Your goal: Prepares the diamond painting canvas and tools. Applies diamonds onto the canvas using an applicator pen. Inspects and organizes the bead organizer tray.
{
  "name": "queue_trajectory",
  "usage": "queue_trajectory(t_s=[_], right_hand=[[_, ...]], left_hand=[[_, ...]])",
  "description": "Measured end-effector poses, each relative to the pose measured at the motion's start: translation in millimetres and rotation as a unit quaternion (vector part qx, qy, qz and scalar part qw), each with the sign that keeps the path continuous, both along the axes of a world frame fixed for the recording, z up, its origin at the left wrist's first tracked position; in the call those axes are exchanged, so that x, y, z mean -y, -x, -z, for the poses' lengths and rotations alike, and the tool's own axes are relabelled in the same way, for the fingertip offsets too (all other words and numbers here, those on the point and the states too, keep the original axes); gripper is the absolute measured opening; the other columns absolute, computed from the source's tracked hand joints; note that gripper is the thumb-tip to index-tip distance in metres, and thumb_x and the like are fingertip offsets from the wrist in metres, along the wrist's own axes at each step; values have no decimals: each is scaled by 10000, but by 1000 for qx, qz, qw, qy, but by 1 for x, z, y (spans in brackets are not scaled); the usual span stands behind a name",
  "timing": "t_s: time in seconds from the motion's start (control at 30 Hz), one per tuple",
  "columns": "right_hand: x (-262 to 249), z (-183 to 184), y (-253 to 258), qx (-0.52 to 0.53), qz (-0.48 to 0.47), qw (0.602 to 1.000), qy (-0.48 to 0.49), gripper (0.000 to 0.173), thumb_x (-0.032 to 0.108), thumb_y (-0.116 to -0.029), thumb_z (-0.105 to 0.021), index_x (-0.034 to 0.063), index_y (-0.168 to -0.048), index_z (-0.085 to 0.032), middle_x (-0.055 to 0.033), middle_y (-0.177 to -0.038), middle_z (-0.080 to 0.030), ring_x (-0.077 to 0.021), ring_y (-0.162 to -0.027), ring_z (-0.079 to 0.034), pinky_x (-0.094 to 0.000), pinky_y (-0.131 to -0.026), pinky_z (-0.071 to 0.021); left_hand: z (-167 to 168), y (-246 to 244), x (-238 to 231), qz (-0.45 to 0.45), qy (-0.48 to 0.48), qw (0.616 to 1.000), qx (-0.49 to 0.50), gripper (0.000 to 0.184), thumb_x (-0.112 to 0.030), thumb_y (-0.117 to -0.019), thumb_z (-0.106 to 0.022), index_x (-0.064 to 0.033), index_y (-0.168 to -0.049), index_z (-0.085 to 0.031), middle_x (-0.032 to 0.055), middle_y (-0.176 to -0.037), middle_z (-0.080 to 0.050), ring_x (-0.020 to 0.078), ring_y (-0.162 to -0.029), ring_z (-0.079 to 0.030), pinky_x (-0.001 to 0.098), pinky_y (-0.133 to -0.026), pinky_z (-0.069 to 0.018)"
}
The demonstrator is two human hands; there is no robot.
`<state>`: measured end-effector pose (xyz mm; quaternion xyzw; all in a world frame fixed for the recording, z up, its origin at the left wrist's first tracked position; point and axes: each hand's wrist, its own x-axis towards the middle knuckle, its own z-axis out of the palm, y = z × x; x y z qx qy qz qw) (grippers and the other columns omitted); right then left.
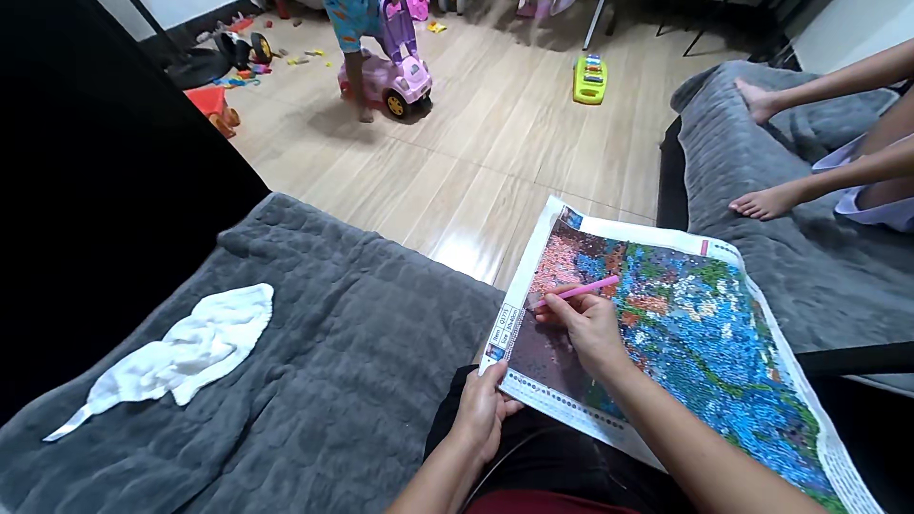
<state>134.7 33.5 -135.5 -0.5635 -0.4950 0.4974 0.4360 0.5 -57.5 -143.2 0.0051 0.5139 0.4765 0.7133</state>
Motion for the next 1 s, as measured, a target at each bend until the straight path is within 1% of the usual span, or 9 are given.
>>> queue_trajectory(t_s=[0.13,0.23,0.43,0.53,0.67,0.8,0.87,0.9,1.0], right_hand=[[-1,6,-2,68,-34,996,-54,92,-13,-985,-621,-64,-1045,-668,-82,-851,-716,-96,-720,-709,-267,-727,-613],[-1,7,-2,152,-60,982,-99,92,19,-979,-644,-38,-1033,-691,-90,-835,-721,-122,-725,-707,-309,-748,-602],[1,4,2,227,-103,954,-165,80,-21,-955,-655,-72,-1007,-689,-160,-875,-715,-209,-740,-715,-364,-739,-610],[0,4,3,283,-125,928,-206,79,-18,-939,-680,-75,-988,-703,-192,-873,-712,-285,-759,-721,-441,-749,-607],[2,8,6,346,-148,882,-283,43,-36,-892,-708,-69,-920,-707,-189,-825,-700,-312,-739,-710,-461,-714,-592],[6,14,10,381,-182,850,-316,41,-28,-908,-680,-65,-903,-698,-204,-821,-679,-353,-741,-710,-491,-677,-595],[5,13,9,368,-177,861,-304,42,-30,-907,-683,-69,-907,-699,-211,-836,-686,-359,-753,-712,-503,-691,-593],[4,10,8,344,-167,883,-272,55,-32,-913,-681,-76,-935,-705,-211,-859,-703,-347,-775,-719,-503,-725,-595],[1,-5,-1,199,-103,970,-95,107,17,-991,-626,-55,-1045,-684,-134,-888,-717,-193,-774,-719,-370,-765,-610]], left_hand=[[1,0,0,2,-6,1000,0,258,-118,-1120,-341,48,-1267,-474,180,-1004,-687,224,-842,-734,335,-719,-622],[1,0,1,4,-5,1000,-1,257,-118,-1121,-338,48,-1256,-480,176,-1005,-687,219,-844,-733,333,-723,-621],[-1,-1,2,7,8,1000,6,252,-124,-1121,-345,43,-1276,-455,181,-1018,-676,226,-844,-732,338,-736,-622],[-2,-1,3,16,12,1000,5,251,-129,-1122,-343,37,-1275,-452,178,-1015,-678,221,-842,-730,333,-724,-619],[-2,-1,4,23,12,1000,6,245,-130,-1123,-343,36,-1266,-454,170,-1008,-675,214,-835,-729,329,-721,-619],[-1,-2,3,25,15,1000,2,238,-128,-1122,-348,31,-1262,-455,165,-999,-671,210,-823,-726,324,-716,-617],[-2,-1,3,23,14,1000,4,245,-130,-1123,-342,30,-1273,-450,168,-1012,-670,215,-836,-727,329,-723,-617],[-2,-1,4,22,14,1000,5,248,-132,-1124,-342,31,-1277,-448,171,-1015,-671,216,-838,-728,331,-724,-619],[-1,0,4,20,13,1000,9,251,-125,-1121,-347,35,-1289,-446,178,-1023,-677,222,-846,-732,335,-731,-622]])
